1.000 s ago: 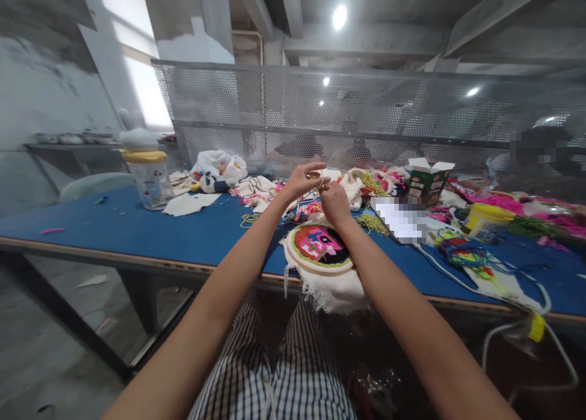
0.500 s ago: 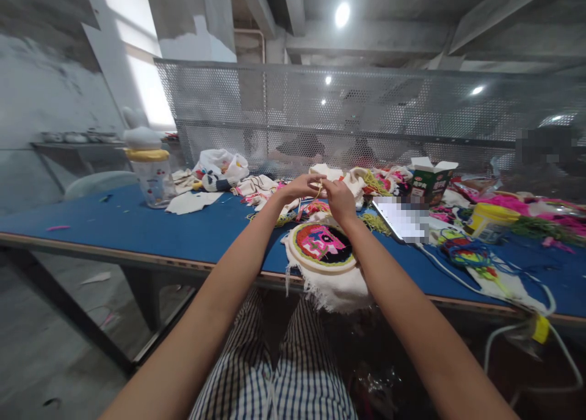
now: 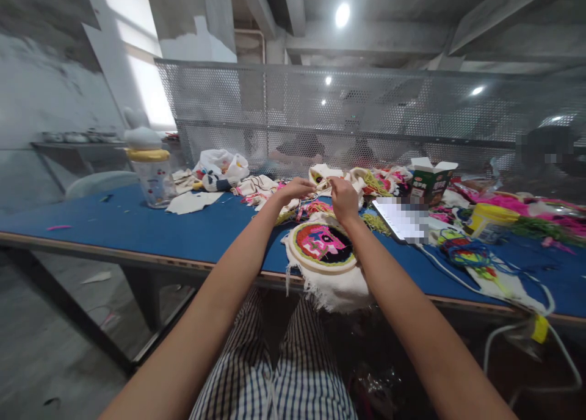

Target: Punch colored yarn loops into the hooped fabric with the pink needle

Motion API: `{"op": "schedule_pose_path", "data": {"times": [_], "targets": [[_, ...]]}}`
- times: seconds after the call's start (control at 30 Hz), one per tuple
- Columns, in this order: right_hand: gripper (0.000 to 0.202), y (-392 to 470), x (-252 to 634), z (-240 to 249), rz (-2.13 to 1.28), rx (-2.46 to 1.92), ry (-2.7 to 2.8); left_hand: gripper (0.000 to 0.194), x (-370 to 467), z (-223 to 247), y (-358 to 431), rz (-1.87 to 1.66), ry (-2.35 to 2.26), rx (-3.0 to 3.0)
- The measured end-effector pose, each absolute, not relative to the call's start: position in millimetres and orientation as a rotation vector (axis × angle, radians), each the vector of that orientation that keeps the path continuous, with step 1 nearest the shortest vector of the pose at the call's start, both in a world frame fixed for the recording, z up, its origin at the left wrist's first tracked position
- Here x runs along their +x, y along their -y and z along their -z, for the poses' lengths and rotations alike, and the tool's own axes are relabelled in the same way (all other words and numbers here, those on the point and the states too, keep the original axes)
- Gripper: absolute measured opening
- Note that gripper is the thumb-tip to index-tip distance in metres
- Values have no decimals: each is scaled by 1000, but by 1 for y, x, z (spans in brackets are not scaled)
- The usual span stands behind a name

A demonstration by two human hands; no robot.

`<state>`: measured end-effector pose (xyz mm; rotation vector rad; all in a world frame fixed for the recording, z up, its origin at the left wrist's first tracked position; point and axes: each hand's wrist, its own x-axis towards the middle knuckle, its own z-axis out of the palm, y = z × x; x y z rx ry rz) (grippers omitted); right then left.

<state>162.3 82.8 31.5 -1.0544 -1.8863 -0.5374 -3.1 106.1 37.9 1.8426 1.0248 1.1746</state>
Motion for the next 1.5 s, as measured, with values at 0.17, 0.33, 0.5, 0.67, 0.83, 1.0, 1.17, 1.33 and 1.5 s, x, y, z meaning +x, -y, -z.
{"op": "schedule_pose_path", "data": {"times": [0.17, 0.33, 0.5, 0.67, 0.83, 1.0, 1.17, 1.33, 1.5], "targets": [[33, -82, 161, -32, 522, -1045, 1861, 19, -6, -35, -110, -1119, -1210, 1785], [34, -82, 161, -33, 518, -1039, 1846, 30, -14, -30, -116, -1192, -1362, 1743], [35, -82, 161, -32, 525, -1042, 1841, 29, -19, -29, -114, -1413, -1283, 1713], [34, -81, 161, -32, 529, -1062, 1856, 25, 0, -42, -103, -1533, -1059, 1694], [35, -78, 161, -33, 523, -1076, 1862, 43, 34, -46, -93, -1415, -749, 1665], [36, -77, 161, -34, 505, -1082, 1848, 66, 44, -43, -85, -1357, -593, 1543], [36, -74, 160, -35, 477, -1090, 1796, 52, 49, -40, -77, -1293, -537, 1518], [34, -74, 160, -35, 444, -1102, 1781, 39, 56, -39, -78, -1411, -629, 1502], [33, -73, 159, -37, 417, -1091, 1782, 32, 54, -43, -74, -1507, -657, 1479]]}}
